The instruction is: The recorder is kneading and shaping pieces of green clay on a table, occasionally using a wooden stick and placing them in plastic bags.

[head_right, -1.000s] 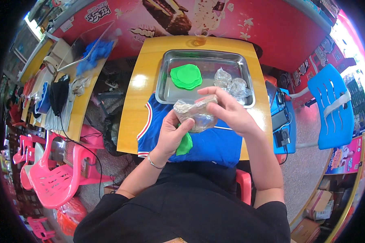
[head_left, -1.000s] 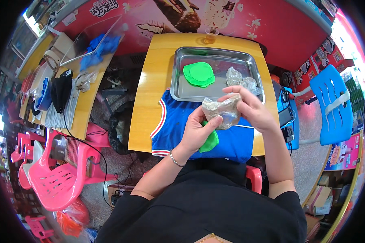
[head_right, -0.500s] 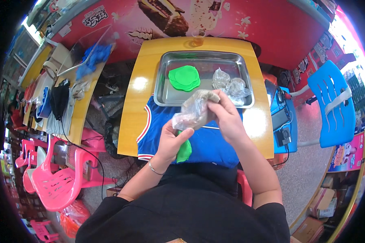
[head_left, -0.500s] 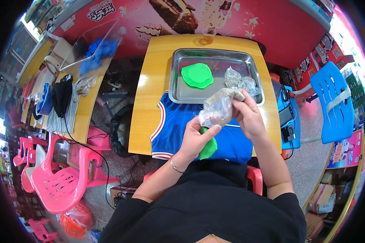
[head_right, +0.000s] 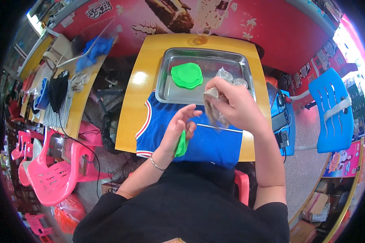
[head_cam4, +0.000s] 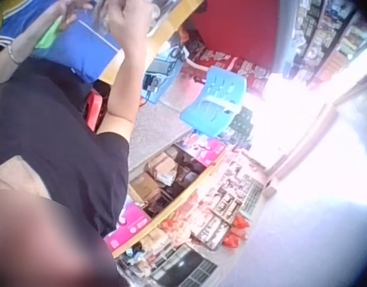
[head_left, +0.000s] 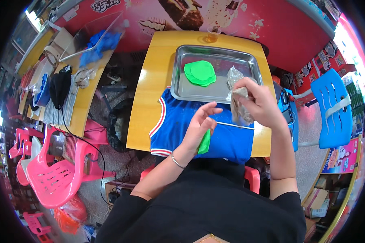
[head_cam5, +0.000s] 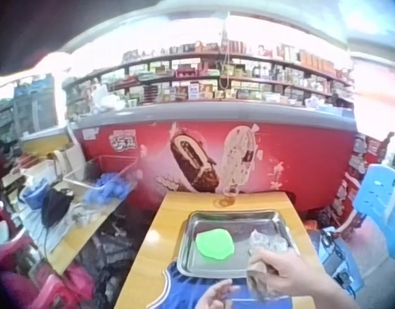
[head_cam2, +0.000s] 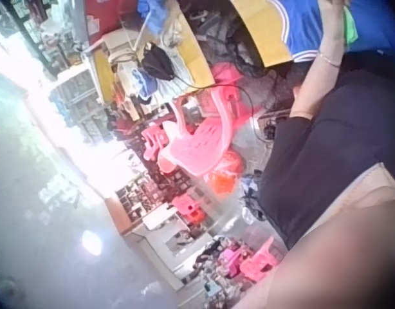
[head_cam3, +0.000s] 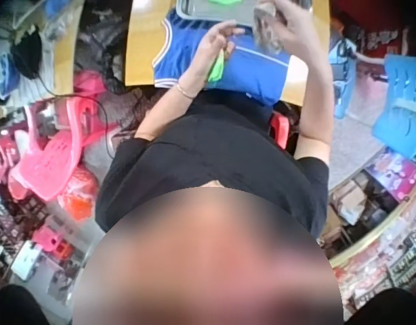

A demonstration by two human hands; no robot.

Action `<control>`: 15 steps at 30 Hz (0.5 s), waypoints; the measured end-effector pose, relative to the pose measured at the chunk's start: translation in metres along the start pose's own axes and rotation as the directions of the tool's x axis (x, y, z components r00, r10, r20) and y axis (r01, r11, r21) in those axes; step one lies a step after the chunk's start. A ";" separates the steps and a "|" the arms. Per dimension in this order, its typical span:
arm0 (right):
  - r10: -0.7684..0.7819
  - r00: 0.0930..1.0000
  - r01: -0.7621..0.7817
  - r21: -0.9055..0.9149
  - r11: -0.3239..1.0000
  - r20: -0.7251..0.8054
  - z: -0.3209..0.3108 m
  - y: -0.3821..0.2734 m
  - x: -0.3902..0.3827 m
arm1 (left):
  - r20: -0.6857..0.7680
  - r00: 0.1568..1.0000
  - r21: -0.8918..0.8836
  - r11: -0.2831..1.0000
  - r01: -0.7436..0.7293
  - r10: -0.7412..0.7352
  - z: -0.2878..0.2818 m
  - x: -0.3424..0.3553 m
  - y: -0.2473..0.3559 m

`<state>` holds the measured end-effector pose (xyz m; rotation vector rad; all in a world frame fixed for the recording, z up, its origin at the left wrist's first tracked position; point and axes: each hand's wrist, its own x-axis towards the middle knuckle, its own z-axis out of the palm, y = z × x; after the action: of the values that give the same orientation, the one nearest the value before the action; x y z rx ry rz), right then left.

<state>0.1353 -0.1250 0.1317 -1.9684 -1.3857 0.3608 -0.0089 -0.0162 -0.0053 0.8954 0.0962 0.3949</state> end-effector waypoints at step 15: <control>-0.025 0.999 0.035 0.247 0.968 -0.045 0.010 0.001 -0.004 | 0.024 0.994 -0.102 0.989 0.109 -0.107 0.009 0.002 0.007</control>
<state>0.1291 -0.1253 0.1231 -1.7397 -1.2762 0.4535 -0.0072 -0.0181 0.0061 0.7876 0.1062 0.2883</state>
